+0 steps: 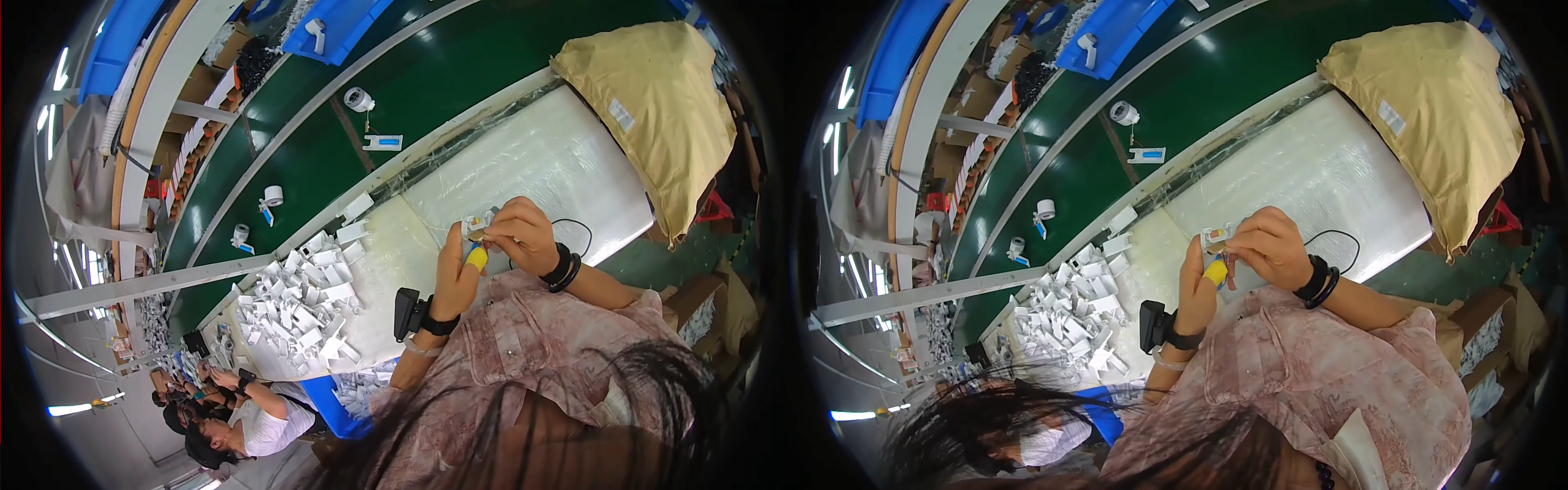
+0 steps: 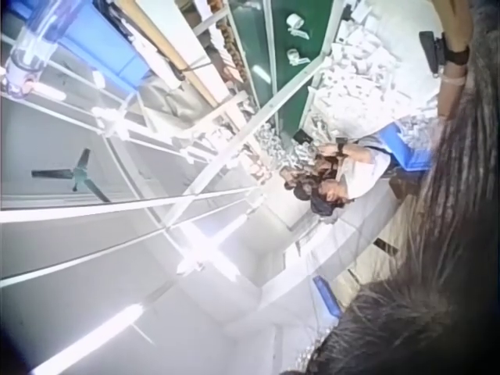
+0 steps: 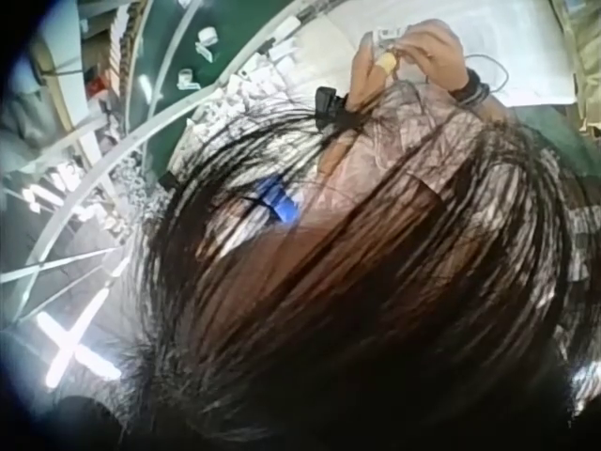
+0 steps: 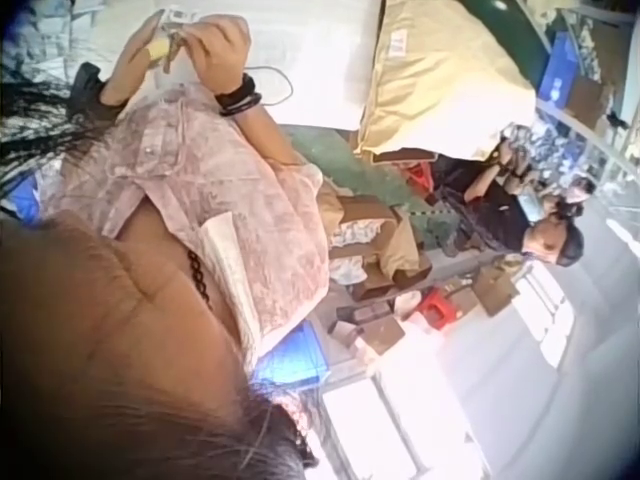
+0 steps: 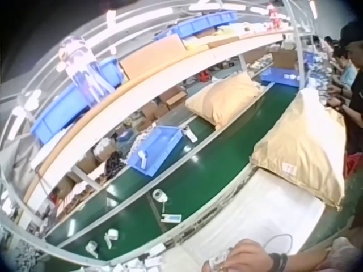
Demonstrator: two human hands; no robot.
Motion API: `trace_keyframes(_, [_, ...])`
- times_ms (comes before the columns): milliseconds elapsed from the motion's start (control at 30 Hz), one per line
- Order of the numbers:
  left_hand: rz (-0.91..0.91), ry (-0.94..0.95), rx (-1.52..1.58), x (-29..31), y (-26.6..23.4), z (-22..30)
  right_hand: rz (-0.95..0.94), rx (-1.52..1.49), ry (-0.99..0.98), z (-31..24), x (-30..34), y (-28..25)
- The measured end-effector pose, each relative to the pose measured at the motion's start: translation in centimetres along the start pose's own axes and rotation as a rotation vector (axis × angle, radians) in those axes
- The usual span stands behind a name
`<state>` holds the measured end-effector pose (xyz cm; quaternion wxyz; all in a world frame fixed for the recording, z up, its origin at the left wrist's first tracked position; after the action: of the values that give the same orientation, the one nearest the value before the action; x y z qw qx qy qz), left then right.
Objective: The person picks up a white plastic housing and a battery, fits the battery into the housing, and presses a white fan component onto the assembly. They then snap a white plastic cover onto the housing and place the completed fan onto the green conveyor belt.
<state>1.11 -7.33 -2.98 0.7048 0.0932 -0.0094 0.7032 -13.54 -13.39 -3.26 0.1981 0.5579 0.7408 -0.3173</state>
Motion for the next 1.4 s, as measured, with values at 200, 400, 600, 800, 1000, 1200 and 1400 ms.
trace_keyframes(200, [0.027,0.039,-0.014,0.1,0.1,-0.5,-0.019,0.024,-0.034,-0.2,-0.3,-0.1])
trace_keyframes(400, [-0.033,0.035,-0.104,0.2,-0.3,-1.2,-0.043,0.037,-0.032,-0.2,-0.4,-0.1])
trace_keyframes(600, [-0.024,-0.019,-0.162,0.0,-0.1,-0.7,-0.075,0.083,-0.066,-0.8,-1.0,-0.2])
trace_keyframes(800, [0.001,0.003,-0.197,0.0,0.0,-0.4,-0.111,0.092,-0.143,-1.0,-1.4,-0.3])
trace_keyframes(1000, [-0.005,-0.020,-0.167,0.3,0.1,-0.3,-0.138,0.097,-0.141,-1.3,-1.4,-0.5])
trace_keyframes(1200, [0.022,0.007,-0.201,0.5,0.1,-0.2,-0.140,0.118,-0.161,-1.4,-1.4,-0.4])
trace_keyframes(1400, [0.106,-0.002,-0.209,0.8,0.1,-0.2,-0.141,0.126,-0.182,-1.8,-1.4,-0.3])
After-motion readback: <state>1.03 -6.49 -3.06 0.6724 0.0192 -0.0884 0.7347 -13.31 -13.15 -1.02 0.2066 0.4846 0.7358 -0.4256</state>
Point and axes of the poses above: each hand's wrist, its own x-axis away from the middle knuckle, its own y-axis out of the palm, z = x × y, the point moved 3 cm from there along -x, towards the middle knuckle, and after that the axes turned 1 degree about -x, right-handed, at the moved point
